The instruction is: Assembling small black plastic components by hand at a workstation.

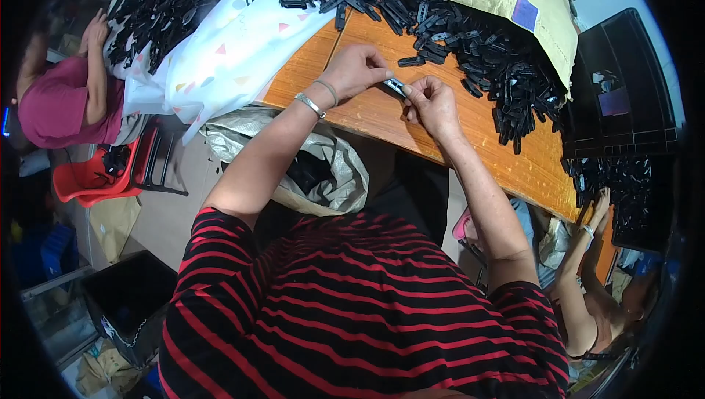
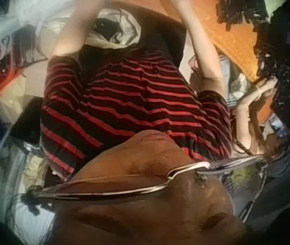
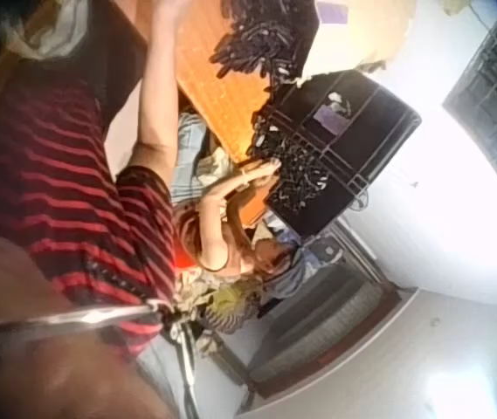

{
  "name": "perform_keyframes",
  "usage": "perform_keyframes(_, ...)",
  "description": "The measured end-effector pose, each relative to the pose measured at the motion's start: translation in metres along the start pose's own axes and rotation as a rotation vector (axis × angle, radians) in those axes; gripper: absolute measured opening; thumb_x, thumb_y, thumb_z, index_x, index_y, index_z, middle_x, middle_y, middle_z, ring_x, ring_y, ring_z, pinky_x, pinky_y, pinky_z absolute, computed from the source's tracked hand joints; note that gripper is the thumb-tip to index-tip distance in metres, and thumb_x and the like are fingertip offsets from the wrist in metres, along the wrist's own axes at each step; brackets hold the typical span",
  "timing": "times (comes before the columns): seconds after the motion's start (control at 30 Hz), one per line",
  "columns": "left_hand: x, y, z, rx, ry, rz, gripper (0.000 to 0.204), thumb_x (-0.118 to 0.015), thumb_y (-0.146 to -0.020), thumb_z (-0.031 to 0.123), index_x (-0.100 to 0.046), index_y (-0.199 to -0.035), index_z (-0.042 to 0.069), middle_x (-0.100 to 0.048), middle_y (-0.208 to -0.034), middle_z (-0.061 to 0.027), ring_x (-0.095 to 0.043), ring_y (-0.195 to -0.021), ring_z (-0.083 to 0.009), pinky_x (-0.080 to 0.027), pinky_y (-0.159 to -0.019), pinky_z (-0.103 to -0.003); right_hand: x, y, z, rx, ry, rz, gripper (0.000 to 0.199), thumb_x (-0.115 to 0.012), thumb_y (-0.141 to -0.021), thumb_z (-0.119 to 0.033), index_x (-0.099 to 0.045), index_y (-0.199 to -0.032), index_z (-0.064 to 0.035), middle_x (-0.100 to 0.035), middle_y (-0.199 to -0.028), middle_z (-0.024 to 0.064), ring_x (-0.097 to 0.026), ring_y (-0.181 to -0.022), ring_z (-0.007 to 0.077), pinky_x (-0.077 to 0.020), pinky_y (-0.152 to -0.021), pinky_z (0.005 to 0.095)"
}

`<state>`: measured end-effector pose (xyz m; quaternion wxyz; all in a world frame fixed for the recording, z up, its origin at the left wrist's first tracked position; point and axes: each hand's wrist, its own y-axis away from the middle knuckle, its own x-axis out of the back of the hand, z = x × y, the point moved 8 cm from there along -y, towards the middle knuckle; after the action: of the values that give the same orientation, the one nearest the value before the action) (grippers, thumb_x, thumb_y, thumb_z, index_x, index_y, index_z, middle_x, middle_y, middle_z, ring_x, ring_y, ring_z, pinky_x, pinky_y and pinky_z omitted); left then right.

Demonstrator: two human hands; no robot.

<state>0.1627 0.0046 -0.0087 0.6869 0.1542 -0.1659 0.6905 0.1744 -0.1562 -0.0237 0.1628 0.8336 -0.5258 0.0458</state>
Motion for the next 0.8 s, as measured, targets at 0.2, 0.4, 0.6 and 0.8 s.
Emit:
perform_keyframes(0.2,0.001,0.0,-0.004,0.013,-0.134,0.074,0.023,-0.073,-0.077,0.023,-0.065,-0.08,0.002,-0.065,-0.073,-0.008,-0.06,-0.066,-0.0172,-0.049,-0.063,-0.03,-0.003,-0.002,-0.005,-0.094,0.089,-0.009,0.017,-0.063,-0.089,-0.011,-0.052,-0.081,-0.0019,-0.057,-0.062,0.0029,-0.051,-0.047,0.0083,-0.0409,-0.043,0.0226)
perform_keyframes(0.4,-0.003,-0.001,0.009,0.031,-0.329,0.109,0.024,-0.071,-0.076,0.024,-0.061,-0.075,0.002,-0.062,-0.073,-0.0145,-0.061,-0.067,-0.0291,-0.047,-0.062,-0.037,0.015,-0.024,0.005,0.178,0.466,0.082,0.022,-0.068,-0.085,-0.012,-0.052,-0.074,-0.0018,-0.055,-0.059,0.0018,-0.049,-0.048,0.0071,-0.039,-0.044,0.024)
perform_keyframes(0.6,0.0,0.044,0.003,0.037,-0.333,0.007,0.021,-0.07,-0.075,0.024,-0.062,-0.077,0.005,-0.064,-0.077,-0.0134,-0.062,-0.076,-0.0328,-0.048,-0.067,-0.04,-0.013,0.007,0.01,0.184,0.351,-0.212,0.025,-0.07,-0.084,-0.017,-0.055,-0.072,-0.0016,-0.055,-0.057,0.0023,-0.051,-0.048,0.0073,-0.0391,-0.044,0.0247)
perform_keyframes(0.8,0.044,0.101,0.005,-0.082,-0.243,0.118,0.015,-0.068,-0.079,0.014,-0.062,-0.084,0.001,-0.06,-0.076,-0.0115,-0.057,-0.062,-0.0201,-0.047,-0.06,-0.031,-0.002,0.014,-0.053,0.611,0.696,0.047,0.02,-0.072,-0.078,-0.016,-0.061,-0.088,-0.0023,-0.062,-0.079,0.0167,-0.062,-0.067,0.0308,-0.0487,-0.061,0.0379)
